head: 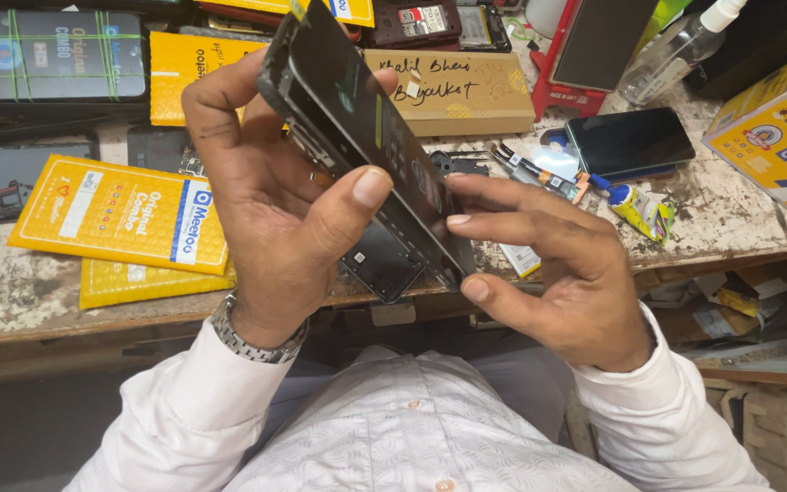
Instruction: The person disassembles a smartphone by removing screws from the back cover, detaching the battery, and replacing the display assembly. They use a screwdriver to remove screws, then carefully separate the back cover and battery before installing a new display module.
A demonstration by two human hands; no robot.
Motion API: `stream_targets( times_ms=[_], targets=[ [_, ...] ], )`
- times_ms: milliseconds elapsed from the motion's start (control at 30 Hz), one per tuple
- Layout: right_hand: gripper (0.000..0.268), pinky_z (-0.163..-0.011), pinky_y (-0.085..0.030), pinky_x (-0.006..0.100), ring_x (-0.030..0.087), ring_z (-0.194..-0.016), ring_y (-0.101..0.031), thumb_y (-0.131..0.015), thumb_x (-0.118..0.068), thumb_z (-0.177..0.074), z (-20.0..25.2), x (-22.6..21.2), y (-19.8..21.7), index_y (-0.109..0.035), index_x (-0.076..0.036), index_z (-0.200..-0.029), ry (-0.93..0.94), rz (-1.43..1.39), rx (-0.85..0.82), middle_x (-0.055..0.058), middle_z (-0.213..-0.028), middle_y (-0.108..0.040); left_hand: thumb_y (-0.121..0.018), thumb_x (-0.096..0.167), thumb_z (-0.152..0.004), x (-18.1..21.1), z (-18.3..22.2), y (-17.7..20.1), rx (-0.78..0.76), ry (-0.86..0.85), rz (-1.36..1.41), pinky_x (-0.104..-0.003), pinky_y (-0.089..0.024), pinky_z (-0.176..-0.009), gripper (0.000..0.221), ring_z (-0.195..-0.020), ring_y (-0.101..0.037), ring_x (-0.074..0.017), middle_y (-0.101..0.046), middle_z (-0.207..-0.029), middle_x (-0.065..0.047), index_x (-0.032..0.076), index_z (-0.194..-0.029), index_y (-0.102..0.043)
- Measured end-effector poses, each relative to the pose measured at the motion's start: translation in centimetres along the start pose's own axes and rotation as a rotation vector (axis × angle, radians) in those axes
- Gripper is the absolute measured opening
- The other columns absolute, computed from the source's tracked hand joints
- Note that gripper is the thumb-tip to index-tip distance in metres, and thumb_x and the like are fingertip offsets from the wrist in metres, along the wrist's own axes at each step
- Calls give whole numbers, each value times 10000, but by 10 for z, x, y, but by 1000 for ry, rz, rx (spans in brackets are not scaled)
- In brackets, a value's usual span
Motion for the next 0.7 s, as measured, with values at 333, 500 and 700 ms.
stream_targets(
  times_ms=[333,500,700],
  targets=[
    [445,-1162,-449,408,279,-1352,-636,-802,-68,-806,-1,2,-5,-716,-66,-1243,41,129,6,167,-1431,-658,-772,5,-1002,1,-3,-7,5,-11,173,-419,-562,-1152,704,-1432,-519,-324,-401,-1578,-179,123,-1505,-294],
    [457,-1125,-429,412,296,-1345,-613,-781,-25,-774,-1,15,-14,-732,-46,-1228,6,-3,26,189,-1417,-660,-757,-24,-951,-4,-3,-3,-12,-6,179,-445,-554,-1138,715,-1492,-496,-377,-400,-1597,-190,115,-1505,-327],
    [464,-1078,-478,405,292,-1310,-652,-798,-51,-748,6,27,-15,-747,-80,-1208,-10,104,21,178,-1394,-677,-763,-9,-942,-6,1,3,-18,10,217,-461,-516,-1195,718,-1520,-484,-382,-383,-1642,-191,125,-1497,-327]
  ],
)
Point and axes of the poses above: each hand's wrist, its own z-axis away from the middle knuckle, its own y-axis out of the back of the hand, x = y × z, the point moved 2 cm from there along -z, towards the middle knuckle
